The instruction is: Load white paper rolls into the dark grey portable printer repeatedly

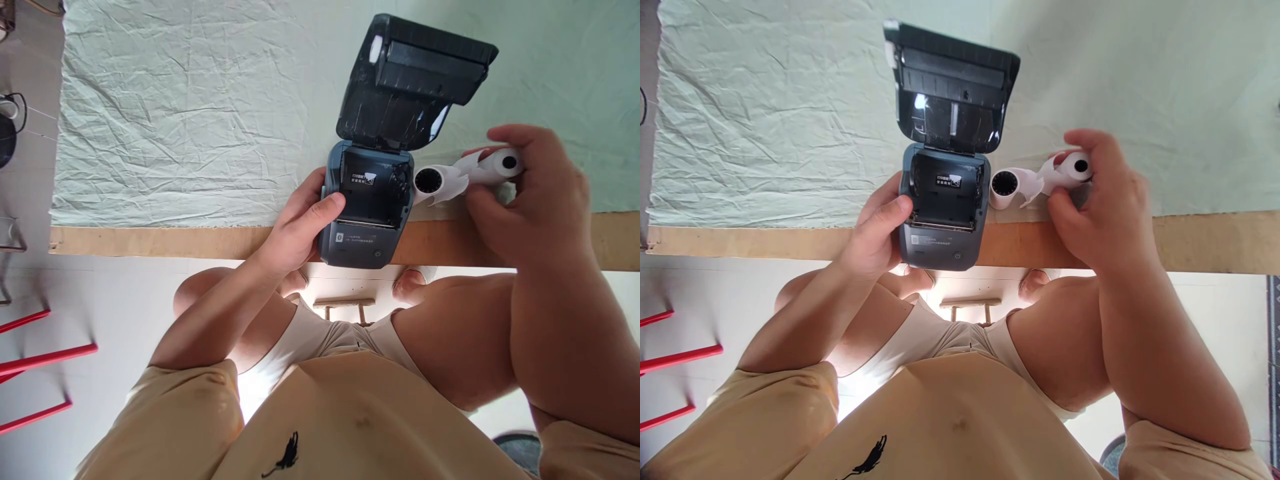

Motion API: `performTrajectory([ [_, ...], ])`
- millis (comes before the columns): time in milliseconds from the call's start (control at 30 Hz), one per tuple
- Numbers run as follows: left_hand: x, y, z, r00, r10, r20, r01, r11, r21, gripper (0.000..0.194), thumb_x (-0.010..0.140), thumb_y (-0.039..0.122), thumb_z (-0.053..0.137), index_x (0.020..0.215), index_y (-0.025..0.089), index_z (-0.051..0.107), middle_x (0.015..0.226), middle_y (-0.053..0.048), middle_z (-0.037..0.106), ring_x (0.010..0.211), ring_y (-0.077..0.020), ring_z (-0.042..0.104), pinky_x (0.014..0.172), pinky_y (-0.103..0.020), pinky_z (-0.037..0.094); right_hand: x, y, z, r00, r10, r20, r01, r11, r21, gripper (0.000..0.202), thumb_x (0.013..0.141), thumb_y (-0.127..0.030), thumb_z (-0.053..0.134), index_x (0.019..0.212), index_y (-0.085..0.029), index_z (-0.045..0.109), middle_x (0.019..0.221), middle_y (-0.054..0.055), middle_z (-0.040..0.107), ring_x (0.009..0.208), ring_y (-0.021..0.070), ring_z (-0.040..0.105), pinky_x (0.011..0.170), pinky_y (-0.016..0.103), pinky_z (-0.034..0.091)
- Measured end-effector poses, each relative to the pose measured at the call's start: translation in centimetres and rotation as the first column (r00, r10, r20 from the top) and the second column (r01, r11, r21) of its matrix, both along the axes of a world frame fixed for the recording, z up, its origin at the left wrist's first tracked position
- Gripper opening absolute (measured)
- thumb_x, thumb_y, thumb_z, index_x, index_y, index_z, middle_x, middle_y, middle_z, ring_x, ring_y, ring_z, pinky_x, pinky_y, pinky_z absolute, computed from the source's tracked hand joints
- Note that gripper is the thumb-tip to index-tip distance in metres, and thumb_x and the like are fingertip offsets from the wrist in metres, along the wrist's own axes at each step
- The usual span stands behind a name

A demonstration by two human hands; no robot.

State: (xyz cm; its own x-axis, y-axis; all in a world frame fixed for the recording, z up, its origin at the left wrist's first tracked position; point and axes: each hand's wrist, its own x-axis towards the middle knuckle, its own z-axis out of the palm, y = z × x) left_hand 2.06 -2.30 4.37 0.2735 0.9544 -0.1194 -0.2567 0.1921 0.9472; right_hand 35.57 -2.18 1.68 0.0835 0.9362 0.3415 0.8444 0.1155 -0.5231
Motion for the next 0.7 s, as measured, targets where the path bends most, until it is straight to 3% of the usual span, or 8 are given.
performTrajectory([
  [67,0.2,0.0,0.1,1.000,-0.003,0.024,0.003,1.000,0.012,0.051,0.110,0.079,0.088,0.121,0.029,0.087,0.104,-0.005,0.081,0.093,-0.0265,0.083,0.083,-0.039,0.075,0.2,0.3,-0.2,0.997,-0.029,0.068,0.030,0.999,-0.013,0.068,0.088,-0.024,0.088,0.155,-0.034,0.079,0.145,0.017,0.090,0.111,0.0291,0.083,0.093,0.046,0.069],
  [133,0.3,0.2,0.1,0.998,-0.002,0.060,-0.001,0.999,0.041,0.049,0.111,0.077,0.088,0.118,0.028,0.087,0.100,-0.003,0.079,0.089,-0.0236,0.082,0.080,-0.036,0.075,0.4,0.6,-0.3,0.996,-0.052,0.076,0.051,0.999,0.010,0.065,0.085,-0.031,0.096,0.150,-0.032,0.083,0.141,0.018,0.088,0.111,0.0301,0.083,0.094,0.048,0.070],
  [233,0.4,0.5,0.0,0.997,-0.019,0.069,0.014,0.998,0.068,0.050,0.108,0.077,0.092,0.115,0.028,0.086,0.096,-0.001,0.078,0.085,-0.0209,0.083,0.075,-0.031,0.075,0.8,0.6,0.3,0.999,-0.024,0.032,0.024,1.000,0.003,0.083,0.085,-0.028,0.088,0.166,-0.036,0.073,0.138,0.010,0.091,0.097,0.0251,0.082,0.090,0.048,0.072],
  [300,0.4,0.6,0.0,0.997,-0.035,0.062,0.031,0.998,0.060,0.049,0.104,0.075,0.097,0.112,0.028,0.085,0.095,-0.001,0.078,0.084,-0.0209,0.083,0.073,-0.031,0.075,1.1,0.4,1.1,0.999,0.025,0.032,-0.024,0.999,-0.037,0.087,0.088,-0.025,0.081,0.173,-0.038,0.066,0.145,0.008,0.090,0.102,0.0256,0.085,0.094,0.050,0.073],
  [400,0.4,0.8,0.1,0.994,-0.049,0.099,0.045,0.998,0.043,0.043,0.101,0.066,0.099,0.110,0.028,0.084,0.096,-0.001,0.079,0.085,-0.0211,0.083,0.074,-0.031,0.075,1.5,0.3,1.8,0.994,0.083,0.074,-0.076,0.993,-0.086,0.072,0.094,-0.030,0.084,0.165,-0.035,0.075,0.143,0.011,0.086,0.115,0.0294,0.085,0.105,0.056,0.074],
  [500,0.3,0.8,0.0,0.988,-0.068,0.136,0.062,0.997,0.048,0.038,0.101,0.061,0.100,0.111,0.028,0.084,0.097,-0.001,0.078,0.085,-0.0208,0.083,0.075,-0.031,0.076,1.8,0.5,1.8,0.994,0.100,0.051,-0.095,0.992,-0.087,0.084,0.092,-0.029,0.086,0.174,-0.035,0.068,0.143,0.012,0.084,0.118,0.0299,0.085,0.107,0.056,0.075],
  [600,0.3,0.9,-0.2,0.988,-0.078,0.137,0.070,0.995,0.065,0.042,0.102,0.067,0.098,0.113,0.029,0.085,0.096,-0.001,0.078,0.085,-0.0219,0.084,0.076,-0.033,0.077,1.9,0.7,1.4,0.992,0.101,0.074,-0.095,0.993,-0.076,0.091,0.092,-0.025,0.081,0.180,-0.033,0.058,0.148,0.012,0.086,0.118,0.0304,0.086,0.108,0.057,0.074],
  [700,0.2,0.9,-0.5,0.993,-0.072,0.098,0.066,0.996,0.067,0.054,0.100,0.080,0.098,0.116,0.030,0.086,0.097,-0.002,0.081,0.084,-0.0234,0.084,0.074,-0.035,0.077,1.7,0.9,0.9,0.978,0.123,0.171,-0.115,0.992,-0.054,0.072,0.099,-0.032,0.083,0.169,-0.031,0.068,0.146,0.015,0.086,0.127,0.0326,0.085,0.112,0.056,0.070],
])
